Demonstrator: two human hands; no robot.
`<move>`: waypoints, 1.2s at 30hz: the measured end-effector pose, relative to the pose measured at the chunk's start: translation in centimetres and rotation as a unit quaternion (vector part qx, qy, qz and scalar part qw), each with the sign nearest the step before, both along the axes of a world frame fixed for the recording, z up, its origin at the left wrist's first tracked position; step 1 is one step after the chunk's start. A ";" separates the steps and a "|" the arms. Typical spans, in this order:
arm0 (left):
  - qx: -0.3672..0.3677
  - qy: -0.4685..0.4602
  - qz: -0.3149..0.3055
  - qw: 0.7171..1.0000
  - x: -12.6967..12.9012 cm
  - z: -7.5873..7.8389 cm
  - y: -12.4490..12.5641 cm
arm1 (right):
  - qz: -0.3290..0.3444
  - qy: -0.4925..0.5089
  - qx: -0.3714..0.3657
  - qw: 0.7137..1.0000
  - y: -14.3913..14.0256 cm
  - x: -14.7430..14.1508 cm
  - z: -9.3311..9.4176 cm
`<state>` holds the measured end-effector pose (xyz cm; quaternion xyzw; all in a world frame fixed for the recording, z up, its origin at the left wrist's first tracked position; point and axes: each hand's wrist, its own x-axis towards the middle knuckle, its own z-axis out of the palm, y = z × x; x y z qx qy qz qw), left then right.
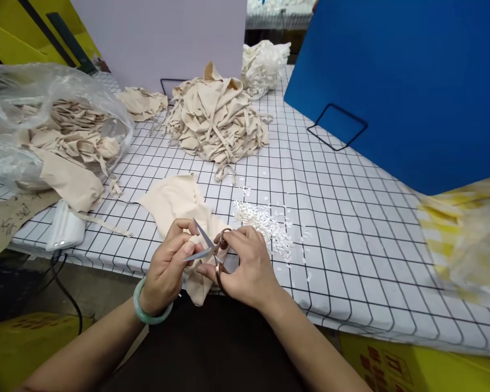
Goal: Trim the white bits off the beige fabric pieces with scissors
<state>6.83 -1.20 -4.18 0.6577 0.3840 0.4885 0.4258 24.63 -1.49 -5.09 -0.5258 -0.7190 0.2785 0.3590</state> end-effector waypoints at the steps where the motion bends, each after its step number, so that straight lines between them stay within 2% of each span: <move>1: 0.001 0.004 -0.009 1.000 0.2 -0.1 0.0 | -0.004 -0.027 0.020 0.999 -0.2 0.4 0.1; 4: -0.003 0.008 -0.024 1.000 0.9 -0.3 0.0 | -0.008 -0.066 0.035 0.997 -0.8 1.3 0.3; 9: 0.001 0.006 -0.042 0.999 1.5 -0.2 0.2 | -0.006 -0.070 -0.006 0.998 -1.7 2.3 0.1; 12: 0.010 0.017 -0.051 0.998 1.5 -0.1 0.3 | 0.003 -0.068 0.002 0.998 -2.0 2.5 -0.1; 28: 0.000 0.006 -0.076 0.997 1.3 -0.5 0.1 | 0.011 -0.054 0.015 0.998 -1.9 2.1 0.1; 36: 0.012 0.012 -0.060 0.998 1.7 -0.5 -0.1 | 0.004 -0.064 0.001 0.998 -1.9 1.8 0.4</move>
